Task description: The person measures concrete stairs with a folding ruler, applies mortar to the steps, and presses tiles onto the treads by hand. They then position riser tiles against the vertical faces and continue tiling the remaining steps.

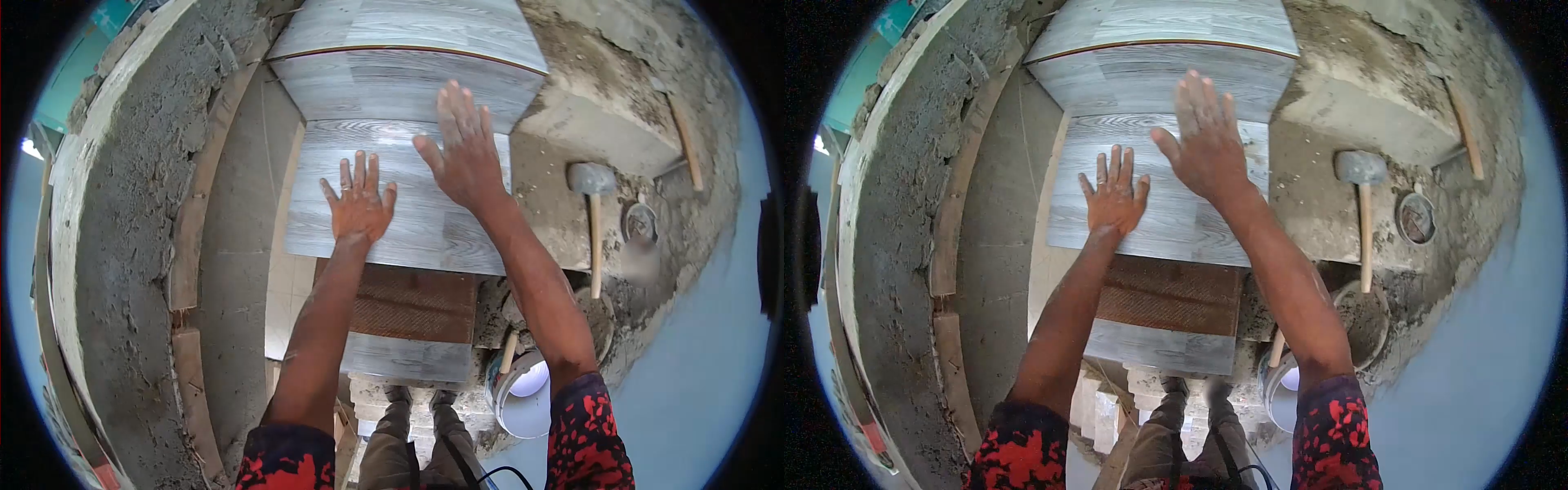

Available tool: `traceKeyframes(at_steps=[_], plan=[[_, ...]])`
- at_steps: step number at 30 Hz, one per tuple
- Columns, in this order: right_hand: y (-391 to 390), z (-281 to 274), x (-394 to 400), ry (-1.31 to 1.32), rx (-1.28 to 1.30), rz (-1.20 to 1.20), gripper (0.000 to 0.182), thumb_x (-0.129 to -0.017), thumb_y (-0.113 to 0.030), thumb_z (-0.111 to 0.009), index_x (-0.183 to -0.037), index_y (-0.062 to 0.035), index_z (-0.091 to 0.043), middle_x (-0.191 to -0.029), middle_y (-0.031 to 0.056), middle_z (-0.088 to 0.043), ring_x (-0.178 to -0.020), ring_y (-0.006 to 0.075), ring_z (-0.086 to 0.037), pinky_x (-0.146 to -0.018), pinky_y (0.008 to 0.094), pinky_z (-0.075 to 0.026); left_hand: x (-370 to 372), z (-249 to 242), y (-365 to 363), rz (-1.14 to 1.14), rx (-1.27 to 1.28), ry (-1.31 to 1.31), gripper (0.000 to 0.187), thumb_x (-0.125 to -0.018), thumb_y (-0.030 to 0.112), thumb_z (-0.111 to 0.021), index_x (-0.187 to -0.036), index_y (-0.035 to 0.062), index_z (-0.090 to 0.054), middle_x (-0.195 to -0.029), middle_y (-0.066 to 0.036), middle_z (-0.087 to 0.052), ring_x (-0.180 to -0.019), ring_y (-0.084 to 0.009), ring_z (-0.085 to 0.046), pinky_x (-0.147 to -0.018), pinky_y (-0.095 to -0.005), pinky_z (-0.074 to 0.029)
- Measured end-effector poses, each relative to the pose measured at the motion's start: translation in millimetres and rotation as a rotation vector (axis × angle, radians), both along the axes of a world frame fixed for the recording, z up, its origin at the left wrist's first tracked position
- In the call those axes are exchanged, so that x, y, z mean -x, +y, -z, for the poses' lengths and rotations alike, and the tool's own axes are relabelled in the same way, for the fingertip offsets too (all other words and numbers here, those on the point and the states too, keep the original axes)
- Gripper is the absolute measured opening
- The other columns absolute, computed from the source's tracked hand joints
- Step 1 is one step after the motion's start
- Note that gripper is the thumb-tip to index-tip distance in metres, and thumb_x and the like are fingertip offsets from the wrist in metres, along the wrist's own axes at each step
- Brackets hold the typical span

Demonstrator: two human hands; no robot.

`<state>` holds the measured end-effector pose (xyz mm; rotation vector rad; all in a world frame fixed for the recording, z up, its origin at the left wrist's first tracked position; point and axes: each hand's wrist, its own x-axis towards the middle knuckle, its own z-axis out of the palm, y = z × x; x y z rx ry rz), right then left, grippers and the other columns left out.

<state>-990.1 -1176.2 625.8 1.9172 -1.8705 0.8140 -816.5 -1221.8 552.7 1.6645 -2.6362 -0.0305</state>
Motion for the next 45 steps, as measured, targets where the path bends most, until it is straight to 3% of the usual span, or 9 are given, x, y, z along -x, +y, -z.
traceKeyframes(at_steps=[2, 7, 20, 27, 32, 45], plan=[[-5, 64, 8, 0.142, -0.235, 0.067, 0.068, -0.094, -0.046, -0.044, -0.139, 0.0027, -0.032, -0.147, 0.0211, -0.027, -0.137, 0.0334, -0.024, -0.111, 0.0512, -0.019, 0, 2, -1, -0.016, -0.004, 0.005, 0.063, -0.096, 0.053, -0.019, -0.149, 0.0202, -0.012, -0.156, -0.003, -0.007, -0.143, -0.0258, -0.003, -0.113, -0.0574, 0.0], [1, 77, 4, 0.064, -0.504, 0.076, 0.074, -0.095, -0.053, -0.033, -0.142, 0.0026, -0.026, -0.15, 0.0198, -0.022, -0.14, 0.0301, -0.019, -0.114, 0.0485, -0.012, -3, -3, 3, -0.007, -0.032, 0.046, 0.062, -0.096, 0.049, -0.025, -0.149, 0.018, -0.014, -0.155, -0.005, -0.01, -0.143, -0.0275, -0.006, -0.112, -0.0587, -0.002], [-4, 62, 5, -0.05, -0.562, 0.101, 0.071, -0.095, -0.052, -0.031, -0.143, -0.0007, -0.026, -0.152, 0.0142, -0.019, -0.142, 0.0244, -0.013, -0.116, 0.0443, -0.006, 3, -7, 0, -0.051, -0.043, 0.048, 0.061, -0.095, 0.051, -0.025, -0.149, 0.0215, -0.015, -0.155, -0.002, -0.01, -0.143, -0.0238, -0.006, -0.114, -0.0549, -0.001], [-3, 57, 5, -0.093, -0.595, 0.11, 0.07, -0.094, -0.05, -0.032, -0.144, -0.0024, -0.024, -0.153, 0.0127, -0.018, -0.142, 0.0238, -0.012, -0.116, 0.0423, -0.006, 15, 0, 41, -0.175, -0.008, 0.072, 0.063, -0.095, 0.054, -0.024, -0.148, 0.0205, -0.018, -0.155, -0.008, -0.012, -0.143, -0.0302, -0.008, -0.113, -0.0553, -0.005], [1, 67, 6, -0.126, -0.502, 0.06, 0.069, -0.094, -0.048, -0.036, -0.144, -0.0016, -0.026, -0.152, 0.0134, -0.021, -0.142, 0.0248, -0.015, -0.116, 0.0415, -0.008, 19, -5, 43, -0.175, -0.002, 0.045, 0.063, -0.095, 0.054, -0.023, -0.148, 0.0218, -0.019, -0.155, -0.007, -0.012, -0.143, -0.0296, -0.008, -0.113, -0.0549, -0.005], [30, 58, -4, -0.09, -0.599, 0.027, 0.069, -0.094, -0.047, -0.034, -0.144, -0.0011, -0.025, -0.153, 0.0126, -0.019, -0.142, 0.0235, -0.013, -0.116, 0.0405, -0.007, 20, -11, 34, -0.207, -0.017, 0.109, 0.062, -0.093, 0.052, -0.031, -0.147, 0.0235, -0.022, -0.154, -0.006, -0.015, -0.143, -0.0278, -0.01, -0.113, -0.0546, -0.004]])
